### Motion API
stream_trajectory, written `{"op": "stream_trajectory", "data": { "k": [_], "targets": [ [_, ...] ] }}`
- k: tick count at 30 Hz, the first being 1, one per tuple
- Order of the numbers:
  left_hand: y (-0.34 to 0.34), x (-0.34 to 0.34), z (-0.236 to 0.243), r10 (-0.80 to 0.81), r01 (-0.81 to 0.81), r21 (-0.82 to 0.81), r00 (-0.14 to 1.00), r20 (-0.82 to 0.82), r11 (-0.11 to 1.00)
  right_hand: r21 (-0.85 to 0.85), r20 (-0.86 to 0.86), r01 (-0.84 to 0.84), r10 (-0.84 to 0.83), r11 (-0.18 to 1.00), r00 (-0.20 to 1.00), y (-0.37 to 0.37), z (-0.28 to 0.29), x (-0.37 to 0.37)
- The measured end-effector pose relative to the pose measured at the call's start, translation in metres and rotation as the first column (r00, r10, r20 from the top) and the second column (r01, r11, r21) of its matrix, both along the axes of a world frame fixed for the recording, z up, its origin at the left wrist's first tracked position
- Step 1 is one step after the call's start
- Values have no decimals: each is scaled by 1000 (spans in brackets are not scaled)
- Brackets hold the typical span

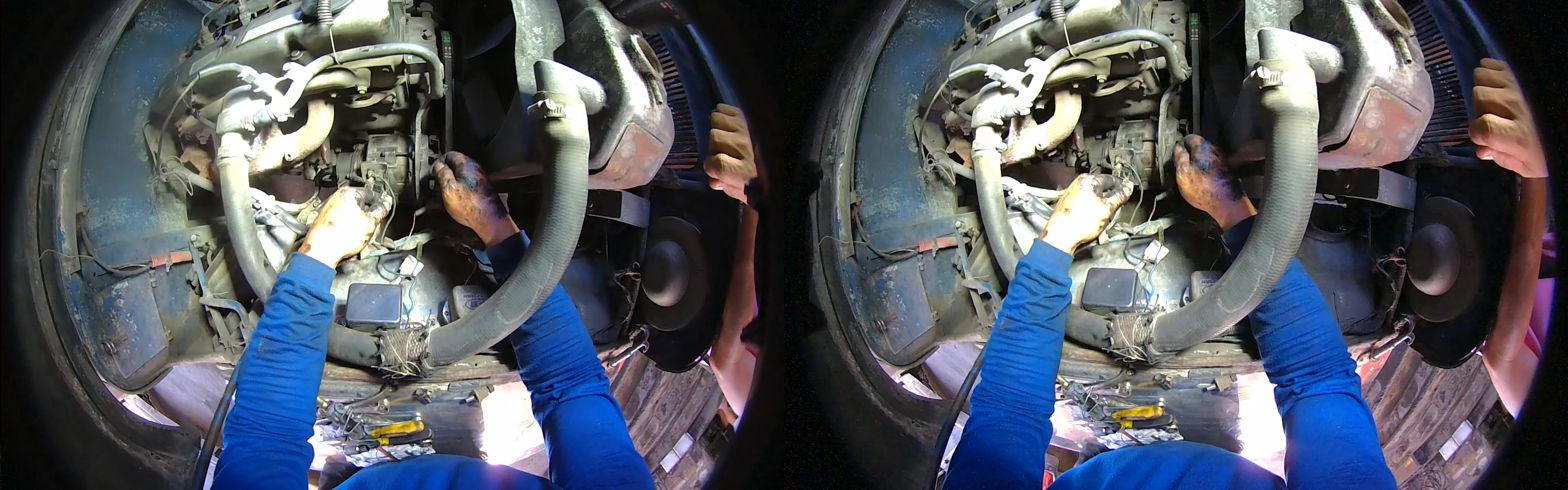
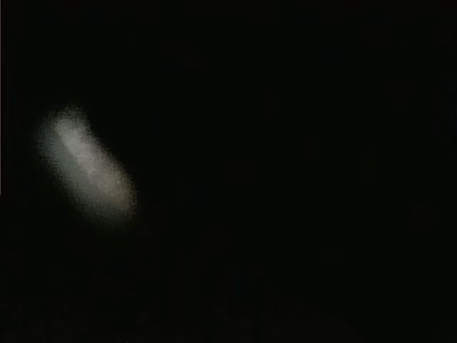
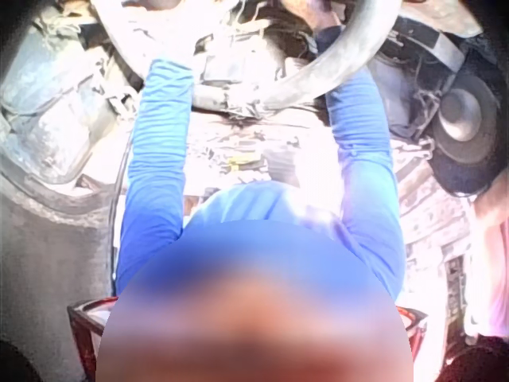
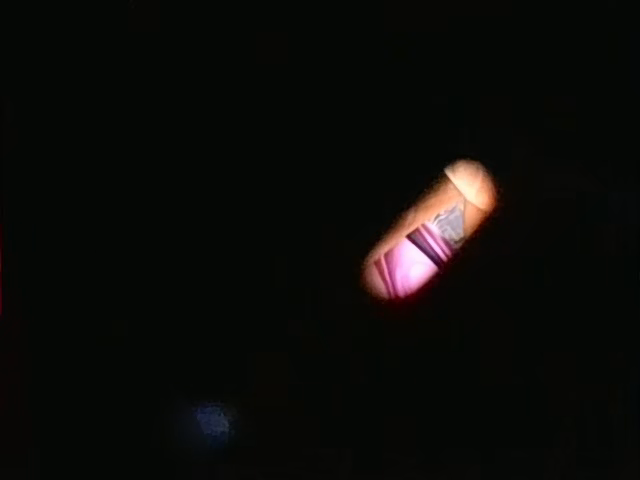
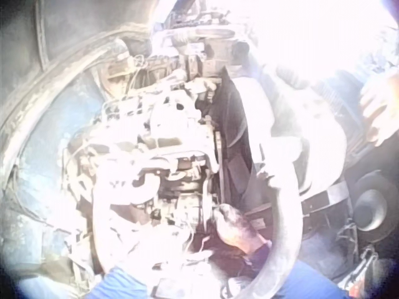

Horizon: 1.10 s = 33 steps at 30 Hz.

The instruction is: The person works inside a vehicle engine bay, using a test light to check electrical connections and then using pliers to adjust or remove a wire clip. The task involves repeated testing and manipulation of engine wiring.

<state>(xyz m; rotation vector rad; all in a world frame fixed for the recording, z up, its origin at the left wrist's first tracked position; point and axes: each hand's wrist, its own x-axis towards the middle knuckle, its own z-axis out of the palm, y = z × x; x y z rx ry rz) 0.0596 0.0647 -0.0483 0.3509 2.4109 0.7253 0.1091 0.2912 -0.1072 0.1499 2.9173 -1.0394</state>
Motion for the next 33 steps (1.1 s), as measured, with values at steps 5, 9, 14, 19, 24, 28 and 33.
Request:
{"op": "stream_trajectory", "data": {
  "k": [5,9,14,19,24,28,33],
  "targets": [
    [-9,-3,-24,-93,95,-58,995,45,994,157,-141,-191,214,969,967,-1,-10,11],
    [-12,-2,-33,-343,319,-266,938,-48,910,-14,-51,-206,205,978,977,-3,-4,13],
    [-9,-4,-18,-418,383,-224,898,-139,896,-4,36,-262,262,965,964,-11,13,11],
    [-2,-3,-7,147,-183,90,940,307,979,-225,202,-19,66,974,977,-21,17,6],
    [1,-1,-4,224,-295,125,888,401,947,-264,192,-21,74,964,979,-23,12,7],
    [0,-2,-5,306,-405,114,821,482,907,-255,143,-36,74,966,987,-22,11,7],
    [-1,-4,-12,314,-510,180,731,605,841,-217,116,-48,74,975,990,-14,5,6]
  ]
}}
